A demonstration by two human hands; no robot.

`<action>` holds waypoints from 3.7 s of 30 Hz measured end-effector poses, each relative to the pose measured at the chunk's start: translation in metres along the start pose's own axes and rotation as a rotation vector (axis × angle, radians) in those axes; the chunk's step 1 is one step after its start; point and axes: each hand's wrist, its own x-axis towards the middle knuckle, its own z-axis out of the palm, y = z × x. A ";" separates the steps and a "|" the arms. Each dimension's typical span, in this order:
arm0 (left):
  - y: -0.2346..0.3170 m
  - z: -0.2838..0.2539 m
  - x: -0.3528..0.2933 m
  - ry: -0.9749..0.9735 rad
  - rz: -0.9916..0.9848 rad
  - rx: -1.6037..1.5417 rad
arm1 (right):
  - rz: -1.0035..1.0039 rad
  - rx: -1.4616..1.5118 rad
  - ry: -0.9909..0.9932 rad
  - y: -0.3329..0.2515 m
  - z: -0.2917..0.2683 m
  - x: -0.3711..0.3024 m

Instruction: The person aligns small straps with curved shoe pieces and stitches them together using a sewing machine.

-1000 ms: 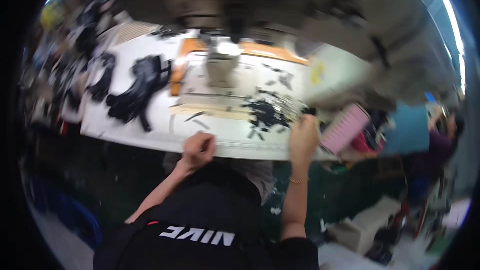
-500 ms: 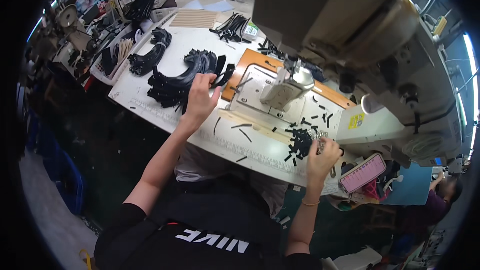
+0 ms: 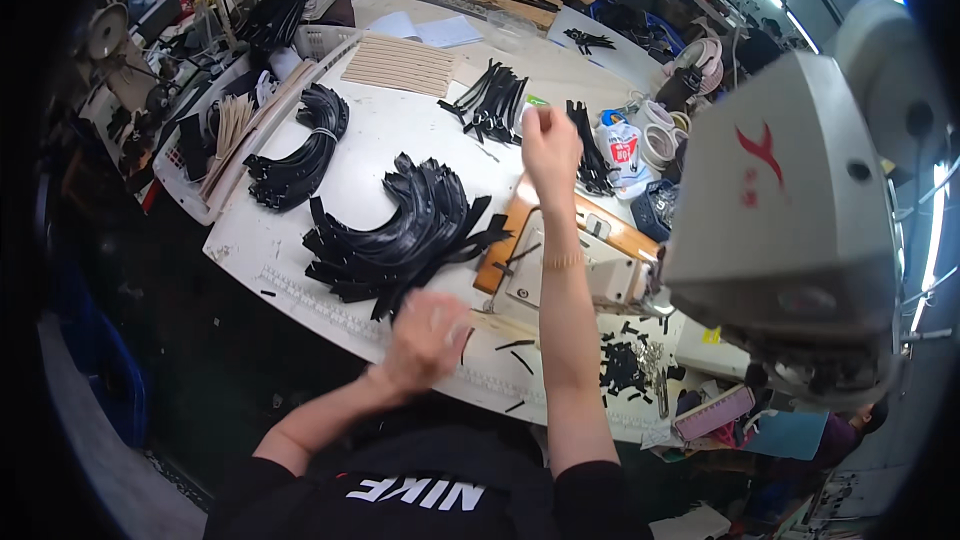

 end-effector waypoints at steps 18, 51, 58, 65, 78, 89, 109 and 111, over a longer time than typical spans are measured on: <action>-0.061 -0.025 -0.057 0.346 -0.188 -0.100 | 0.376 -1.021 -0.714 0.106 0.013 0.167; -0.066 -0.006 -0.086 0.444 -0.446 -0.188 | -1.060 0.035 0.058 -0.090 -0.083 -0.140; -0.055 -0.008 -0.080 0.432 -0.315 -0.075 | -0.210 -0.392 -0.066 0.005 -0.272 -0.240; -0.052 -0.003 -0.076 0.417 -0.172 0.010 | -0.359 -0.815 0.050 0.074 -0.284 -0.127; 0.023 0.040 -0.004 0.154 0.029 0.136 | -0.435 -0.865 -0.370 0.179 -0.246 -0.123; -0.033 0.105 0.055 -0.047 -0.327 0.638 | -0.166 -0.521 -0.405 0.119 -0.280 -0.138; 0.108 0.036 0.075 -0.268 -0.500 -0.763 | -0.313 0.115 0.271 0.043 -0.210 -0.179; 0.117 0.045 0.081 -0.342 -0.509 -0.790 | -0.198 0.230 0.031 0.026 -0.199 -0.192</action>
